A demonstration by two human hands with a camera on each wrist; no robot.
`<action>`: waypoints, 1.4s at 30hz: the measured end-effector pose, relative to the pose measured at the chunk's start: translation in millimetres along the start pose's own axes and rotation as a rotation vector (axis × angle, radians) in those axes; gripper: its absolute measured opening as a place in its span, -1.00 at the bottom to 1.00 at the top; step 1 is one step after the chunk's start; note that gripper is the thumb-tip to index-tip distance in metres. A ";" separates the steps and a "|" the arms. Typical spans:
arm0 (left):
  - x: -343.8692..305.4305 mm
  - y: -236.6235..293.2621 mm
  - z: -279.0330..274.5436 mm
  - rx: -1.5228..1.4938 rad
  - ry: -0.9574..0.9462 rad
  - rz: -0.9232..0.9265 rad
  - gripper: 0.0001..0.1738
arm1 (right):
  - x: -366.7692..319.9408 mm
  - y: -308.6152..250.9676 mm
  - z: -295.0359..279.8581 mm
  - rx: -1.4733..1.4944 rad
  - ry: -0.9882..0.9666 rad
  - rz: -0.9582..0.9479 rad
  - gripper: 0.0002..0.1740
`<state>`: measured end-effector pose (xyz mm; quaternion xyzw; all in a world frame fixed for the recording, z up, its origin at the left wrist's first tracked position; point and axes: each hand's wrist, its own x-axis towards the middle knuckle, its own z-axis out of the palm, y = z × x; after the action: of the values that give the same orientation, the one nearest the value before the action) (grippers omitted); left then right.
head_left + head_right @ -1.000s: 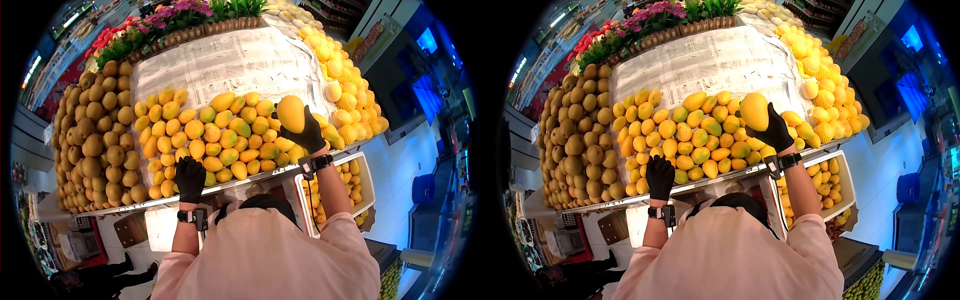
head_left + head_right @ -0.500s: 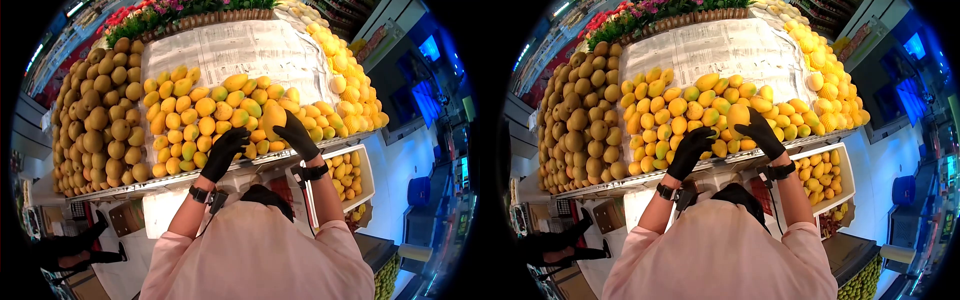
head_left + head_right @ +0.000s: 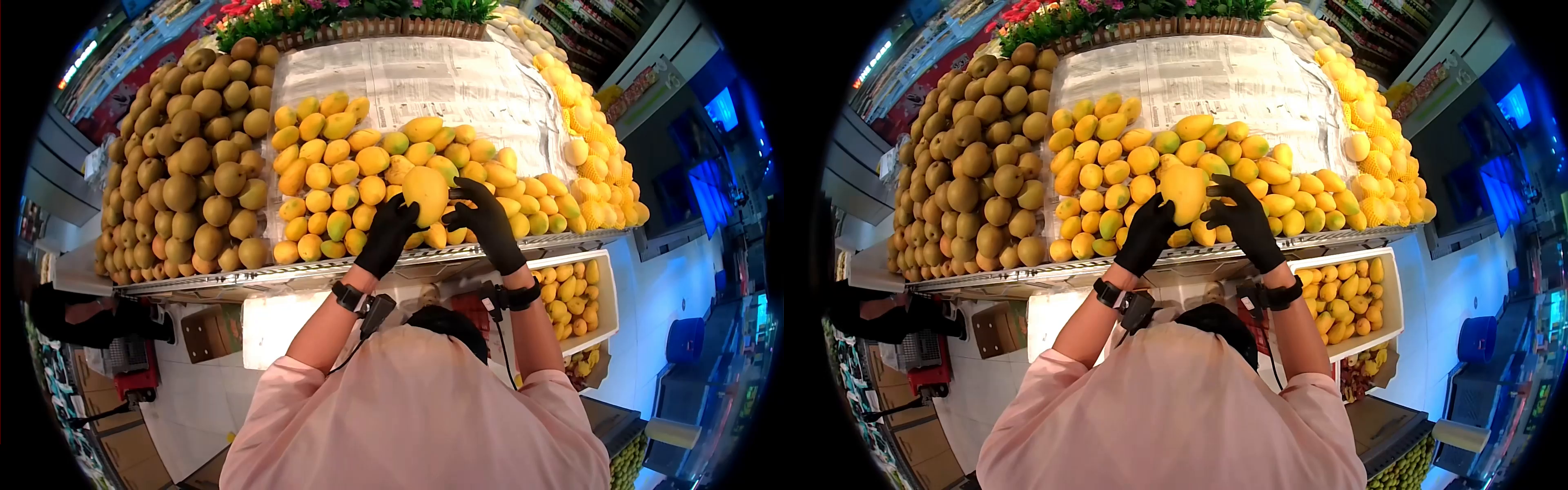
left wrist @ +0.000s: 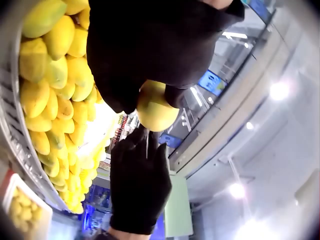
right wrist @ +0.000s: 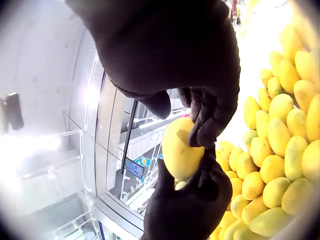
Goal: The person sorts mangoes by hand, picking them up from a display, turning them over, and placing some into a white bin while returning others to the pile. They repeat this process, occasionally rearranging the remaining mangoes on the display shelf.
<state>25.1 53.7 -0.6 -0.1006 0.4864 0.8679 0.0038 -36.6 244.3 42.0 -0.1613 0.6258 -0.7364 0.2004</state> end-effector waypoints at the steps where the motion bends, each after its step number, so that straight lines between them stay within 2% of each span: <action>1: -1.8 -2.2 -7.3 0.348 -0.044 0.174 -0.50 | -1.0 -0.1 -1.0 0.030 -0.017 0.006 -0.48; 3: -4.5 -1.0 -13.7 1.044 -0.138 0.523 -0.56 | -0.4 1.4 -0.2 -0.049 -0.032 0.003 -0.54; 4: -6.6 -2.5 -13.9 0.979 -0.150 0.577 -0.63 | 0.1 5.8 -0.6 -0.080 -0.045 0.004 -0.54; 7: -14.6 2.6 -8.5 0.954 -0.145 0.679 -0.66 | -0.3 8.7 2.8 -0.126 -0.080 0.025 -0.54; 10: -12.8 1.4 -18.5 0.955 -0.200 0.731 -0.59 | 2.3 9.9 13.0 -0.225 -0.108 0.012 -0.54; 13: -12.0 -5.8 -21.3 0.012 -0.170 0.090 -0.42 | -0.9 7.7 28.7 -0.337 -0.045 -0.018 -0.49; 14: -9.0 -11.4 -24.1 0.083 -0.151 0.146 -0.37 | -3.4 7.3 32.3 -0.369 -0.012 -0.026 -0.46; 17: -4.6 -14.9 -28.3 0.238 -0.110 0.290 -0.24 | -7.8 11.0 34.1 -0.537 0.023 -0.207 -0.44; 20: -11.0 -0.6 -24.0 0.345 -0.094 0.390 -0.22 | -7.9 2.7 29.7 -0.834 -0.035 -0.165 -0.39; 23: -15.9 10.7 -18.0 0.521 -0.074 0.456 -0.23 | -13.1 -5.4 25.0 -0.193 -0.226 0.193 -0.35; 24: -17.7 15.6 -13.3 0.535 -0.081 0.451 -0.22 | -14.6 -1.9 18.7 -0.114 -0.283 0.159 -0.35; 25: -17.5 17.5 -10.6 0.551 -0.090 0.446 -0.20 | -17.2 -2.2 16.9 -0.075 -0.259 0.164 -0.36; 27: -7.3 11.6 -15.1 0.685 -0.193 0.630 -0.28 | -21.0 -10.3 22.0 0.003 -0.208 0.165 -0.39; 28: -2.8 13.6 -13.0 0.785 -0.244 0.755 -0.30 | -25.3 -23.8 26.1 -0.403 -0.190 0.027 -0.32; 29: -0.5 14.5 -10.4 0.882 -0.298 0.881 -0.31 | -27.0 -19.6 24.2 -0.490 -0.166 -0.049 -0.30; 31: -1.4 12.6 -4.5 1.032 -0.324 0.821 -0.32 | -31.3 -6.4 14.5 -0.666 -0.109 -0.195 -0.27; 32: -0.7 11.0 -0.5 1.063 -0.328 0.831 -0.31 | -34.0 -4.2 11.5 -0.584 -0.088 -0.138 -0.27; 34: 0.4 10.2 9.3 1.072 -0.340 0.844 -0.30 | -38.4 18.8 -5.8 -0.336 -0.122 -0.211 -0.46; 37: -1.7 14.1 27.2 1.002 -0.368 0.833 -0.24 | -58.4 11.1 -7.5 -0.120 0.033 -0.081 -0.43; 39: -2.2 15.4 42.3 1.049 -0.391 0.772 -0.22 | -62.9 21.9 -28.5 -0.514 0.023 -0.178 -0.45; 42: 2.2 0.3 55.8 0.992 -0.466 0.729 -0.26 | -81.0 21.2 -50.7 -0.637 0.156 -0.270 -0.55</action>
<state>13.3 100.5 27.5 0.2750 0.8181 0.4855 -0.1394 10.9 325.1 13.8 -0.2402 0.8103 -0.5344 -0.0075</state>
